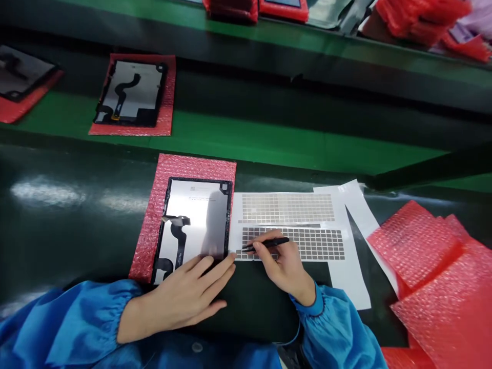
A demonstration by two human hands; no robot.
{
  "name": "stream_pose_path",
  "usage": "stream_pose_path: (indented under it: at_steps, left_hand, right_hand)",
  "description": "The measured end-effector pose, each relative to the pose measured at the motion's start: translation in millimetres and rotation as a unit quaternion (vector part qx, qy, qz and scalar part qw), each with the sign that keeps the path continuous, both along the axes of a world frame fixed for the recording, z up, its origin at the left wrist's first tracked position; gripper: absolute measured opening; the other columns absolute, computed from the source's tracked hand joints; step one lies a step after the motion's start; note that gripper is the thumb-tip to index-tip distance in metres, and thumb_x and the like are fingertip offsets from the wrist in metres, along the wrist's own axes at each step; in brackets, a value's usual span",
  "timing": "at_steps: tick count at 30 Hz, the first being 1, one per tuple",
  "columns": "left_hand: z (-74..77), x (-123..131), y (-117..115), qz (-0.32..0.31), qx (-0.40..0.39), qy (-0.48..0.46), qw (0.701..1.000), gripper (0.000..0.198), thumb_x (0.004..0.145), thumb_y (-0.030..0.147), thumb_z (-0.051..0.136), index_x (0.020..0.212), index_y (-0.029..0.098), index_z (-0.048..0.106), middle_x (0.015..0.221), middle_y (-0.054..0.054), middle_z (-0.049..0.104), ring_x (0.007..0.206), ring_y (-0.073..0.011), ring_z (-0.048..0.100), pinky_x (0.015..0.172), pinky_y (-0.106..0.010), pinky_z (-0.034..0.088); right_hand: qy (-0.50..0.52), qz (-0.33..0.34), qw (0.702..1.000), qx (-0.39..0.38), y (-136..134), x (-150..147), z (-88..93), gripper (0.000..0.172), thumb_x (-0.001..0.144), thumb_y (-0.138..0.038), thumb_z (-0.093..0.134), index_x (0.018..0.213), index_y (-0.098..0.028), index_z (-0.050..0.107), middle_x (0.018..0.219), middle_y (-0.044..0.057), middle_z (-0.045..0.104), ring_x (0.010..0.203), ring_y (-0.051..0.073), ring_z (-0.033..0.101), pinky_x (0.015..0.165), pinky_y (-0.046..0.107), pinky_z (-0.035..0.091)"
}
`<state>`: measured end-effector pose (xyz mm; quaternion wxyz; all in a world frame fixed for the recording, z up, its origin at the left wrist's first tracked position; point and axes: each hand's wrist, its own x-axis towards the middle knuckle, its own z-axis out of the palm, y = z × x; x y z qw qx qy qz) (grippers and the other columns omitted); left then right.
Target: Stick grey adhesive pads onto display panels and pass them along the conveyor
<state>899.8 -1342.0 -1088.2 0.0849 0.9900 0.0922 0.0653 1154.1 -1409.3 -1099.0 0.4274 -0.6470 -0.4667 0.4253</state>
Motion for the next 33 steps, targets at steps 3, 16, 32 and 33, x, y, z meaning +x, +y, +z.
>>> stream_pose_path:
  at_steps: [3,16,32,33]
  left_hand:
    - [-6.5,4,-1,-0.008,0.019,0.04,0.999,0.06,0.105,0.051,0.046,0.147,0.01,0.057,0.16,-0.014,0.048,0.105,-0.0265,0.058,0.084,-0.039,0.047]
    - [-5.6,1,0,-0.001,0.001,0.045,0.999,0.057,0.107,0.047,0.043,0.15,0.011,0.055,0.159,-0.012,0.05,0.109,-0.027,0.057,0.084,-0.04,0.045]
    - [-0.4,4,6,-0.012,-0.02,0.056,0.998,0.06,0.106,0.049,0.043,0.15,0.01,0.054,0.157,-0.012,0.052,0.101,-0.0255,0.056,0.083,-0.039,0.047]
    - [0.3,4,6,-0.011,-0.027,0.052,0.998,0.062,0.105,0.051,0.042,0.15,0.009,0.054,0.155,-0.013,0.053,0.101,-0.026,0.056,0.084,-0.04,0.047]
  right_hand:
    - [-0.012,0.015,1.0,-0.008,0,0,-1.2,0.01,0.1,-0.031,0.068,0.101,-0.022,0.072,0.095,0.008,0.078,0.078,0.023,0.082,0.071,0.034,0.071]
    - [-0.059,0.054,0.997,0.021,7,-2,9.0,0.004,0.1,-0.022,0.067,0.104,-0.022,0.069,0.093,0.006,0.078,0.076,0.019,0.081,0.065,0.028,0.068]
    - [0.099,-0.028,0.994,-0.018,18,-1,15.5,0.013,0.101,-0.034,0.067,0.096,-0.022,0.067,0.088,0.006,0.082,0.07,0.023,0.082,0.063,0.037,0.071]
    - [0.104,-0.037,0.994,-0.012,22,-2,17.8,0.014,0.101,-0.035,0.067,0.095,-0.022,0.067,0.087,0.006,0.082,0.069,0.023,0.082,0.063,0.038,0.071]
